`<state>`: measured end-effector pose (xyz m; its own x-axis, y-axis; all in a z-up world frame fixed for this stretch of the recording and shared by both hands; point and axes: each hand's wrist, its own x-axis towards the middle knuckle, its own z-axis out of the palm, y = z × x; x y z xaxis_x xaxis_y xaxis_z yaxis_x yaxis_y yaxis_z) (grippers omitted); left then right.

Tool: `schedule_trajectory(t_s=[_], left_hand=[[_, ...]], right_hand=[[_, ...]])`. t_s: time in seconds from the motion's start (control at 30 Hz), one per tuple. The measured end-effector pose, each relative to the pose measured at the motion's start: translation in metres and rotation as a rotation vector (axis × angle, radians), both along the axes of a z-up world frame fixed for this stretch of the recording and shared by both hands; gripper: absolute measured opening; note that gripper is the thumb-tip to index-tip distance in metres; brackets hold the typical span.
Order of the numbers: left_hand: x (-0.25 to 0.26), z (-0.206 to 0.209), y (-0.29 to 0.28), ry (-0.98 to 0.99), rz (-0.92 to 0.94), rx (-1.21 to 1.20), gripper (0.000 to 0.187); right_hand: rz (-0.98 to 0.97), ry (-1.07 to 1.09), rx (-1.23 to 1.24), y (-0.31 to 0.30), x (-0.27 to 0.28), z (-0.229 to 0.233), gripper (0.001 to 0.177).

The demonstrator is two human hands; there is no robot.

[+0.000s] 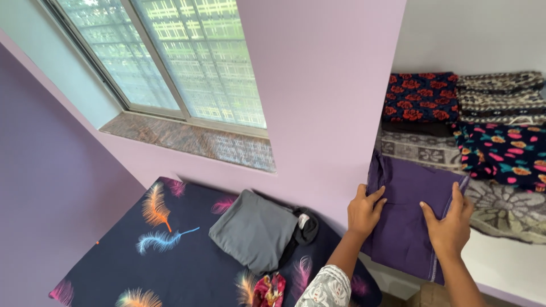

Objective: The person folds several garments one by one on a shelf and then places them on a bench. The items include a black shirt, a grey shirt, a purple shirt, a floral-patterned shirt, a black jacket, a red floral shirt, and a patterned shirt. The person handles each item by hand, folding it neatly before moving it to the bench.

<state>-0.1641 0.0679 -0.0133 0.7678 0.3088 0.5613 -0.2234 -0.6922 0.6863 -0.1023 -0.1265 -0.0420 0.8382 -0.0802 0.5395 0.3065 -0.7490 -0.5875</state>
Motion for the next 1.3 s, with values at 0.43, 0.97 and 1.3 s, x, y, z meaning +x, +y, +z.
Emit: schedule_trajectory(t_s=[0.43, 0.97, 1.3], left_hand=[[-0.075, -0.015, 0.006, 0.008, 0.004, 0.016, 0.033], [-0.181, -0.053, 0.092, 0.043, 0.393, -0.06, 0.033], [-0.25, -0.068, 0.153, 0.123, 0.664, -0.108, 0.037]], right_hand=[[-0.008, -0.032, -0.049, 0.015, -0.087, 0.003, 0.063], [0.335, 0.009, -0.081, 0.14, -0.124, -0.034, 0.053], [0.56, 0.03, -0.176, 0.241, -0.16, -0.041, 0.057]])
